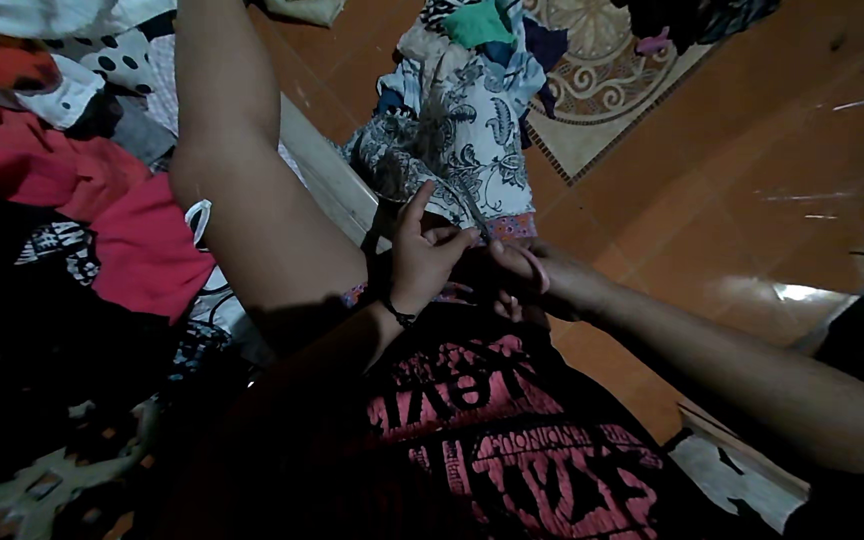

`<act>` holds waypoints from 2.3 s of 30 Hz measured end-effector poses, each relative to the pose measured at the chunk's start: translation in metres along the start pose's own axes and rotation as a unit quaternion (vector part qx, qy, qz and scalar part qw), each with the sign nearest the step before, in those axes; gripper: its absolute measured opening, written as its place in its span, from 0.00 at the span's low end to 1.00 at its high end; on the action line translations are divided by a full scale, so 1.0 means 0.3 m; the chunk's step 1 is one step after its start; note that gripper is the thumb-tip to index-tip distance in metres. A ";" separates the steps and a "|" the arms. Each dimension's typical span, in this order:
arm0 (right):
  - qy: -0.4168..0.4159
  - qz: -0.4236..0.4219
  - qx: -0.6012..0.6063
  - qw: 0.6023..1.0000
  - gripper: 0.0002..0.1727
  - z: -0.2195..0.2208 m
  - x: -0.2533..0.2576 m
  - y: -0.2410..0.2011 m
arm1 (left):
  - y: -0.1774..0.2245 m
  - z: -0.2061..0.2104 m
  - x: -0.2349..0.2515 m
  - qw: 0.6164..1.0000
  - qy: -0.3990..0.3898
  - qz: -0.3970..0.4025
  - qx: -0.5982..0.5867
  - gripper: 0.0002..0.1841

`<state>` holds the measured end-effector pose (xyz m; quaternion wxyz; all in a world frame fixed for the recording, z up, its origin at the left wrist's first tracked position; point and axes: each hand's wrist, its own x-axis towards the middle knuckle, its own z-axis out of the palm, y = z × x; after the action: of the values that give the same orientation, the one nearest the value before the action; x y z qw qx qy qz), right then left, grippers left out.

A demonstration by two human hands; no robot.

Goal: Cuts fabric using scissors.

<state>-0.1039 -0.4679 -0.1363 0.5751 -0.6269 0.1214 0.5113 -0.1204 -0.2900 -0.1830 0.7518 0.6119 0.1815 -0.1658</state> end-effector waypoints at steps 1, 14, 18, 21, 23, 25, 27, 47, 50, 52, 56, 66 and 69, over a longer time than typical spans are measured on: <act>-0.002 0.000 -0.002 1.000 0.27 -0.001 0.006 -0.006 | -0.001 0.000 0.001 1.000 0.002 0.006 0.001 0.48; -0.002 -0.003 -0.003 1.000 0.25 -0.001 0.016 -0.022 | -0.011 -0.011 0.004 1.000 0.000 0.003 -0.027 0.48; -0.014 -0.005 -0.026 1.000 0.24 -0.018 0.013 -0.030 | -0.009 -0.018 0.002 1.000 0.004 -0.006 -0.031 0.48; -0.010 0.018 -0.014 1.000 0.27 -0.021 0.022 -0.049 | -0.006 -0.017 0.001 0.999 0.000 -0.008 -0.032 0.48; -0.009 0.033 -0.007 0.999 0.28 -0.024 0.032 -0.066 | -0.007 -0.017 0.001 0.999 -0.005 -0.007 -0.038 0.49; -0.001 0.051 -0.014 0.999 0.30 -0.023 0.037 -0.083 | -0.010 -0.019 0.002 0.999 -0.002 -0.003 -0.041 0.49; -0.001 0.057 -0.015 0.998 0.30 -0.022 0.041 -0.087 | -0.009 -0.023 0.001 0.999 0.001 -0.009 -0.043 0.49; -0.010 0.038 0.001 0.999 0.24 -0.048 0.070 -0.096 | -0.007 -0.024 -0.004 0.999 0.007 -0.013 -0.043 0.50; -0.029 0.027 -0.004 0.999 0.22 -0.056 0.067 -0.081 | -0.006 -0.031 -0.001 0.999 0.022 -0.006 -0.027 0.43; -0.036 0.027 -0.010 0.999 0.23 -0.057 0.057 -0.072 | -0.008 -0.039 0.016 0.999 0.050 -0.010 -0.007 0.30; -0.080 0.030 -0.043 0.995 0.33 -0.084 0.010 -0.056 | -0.005 -0.069 0.094 0.981 0.081 -0.112 -0.134 0.16; 0.236 -0.204 -0.332 0.890 0.38 -0.354 0.103 0.027 | 0.045 -0.120 0.231 0.954 0.054 -0.212 -0.208 0.23; 0.248 -0.197 -0.270 0.909 0.30 -0.370 0.170 0.050 | 0.072 -0.115 0.273 0.952 0.069 -0.202 -0.220 0.25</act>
<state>-0.0366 -0.5441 -0.2056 0.4241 -0.8760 -0.0085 0.2295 -0.0407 -0.2541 -0.2098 0.8039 0.3921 0.3848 -0.2279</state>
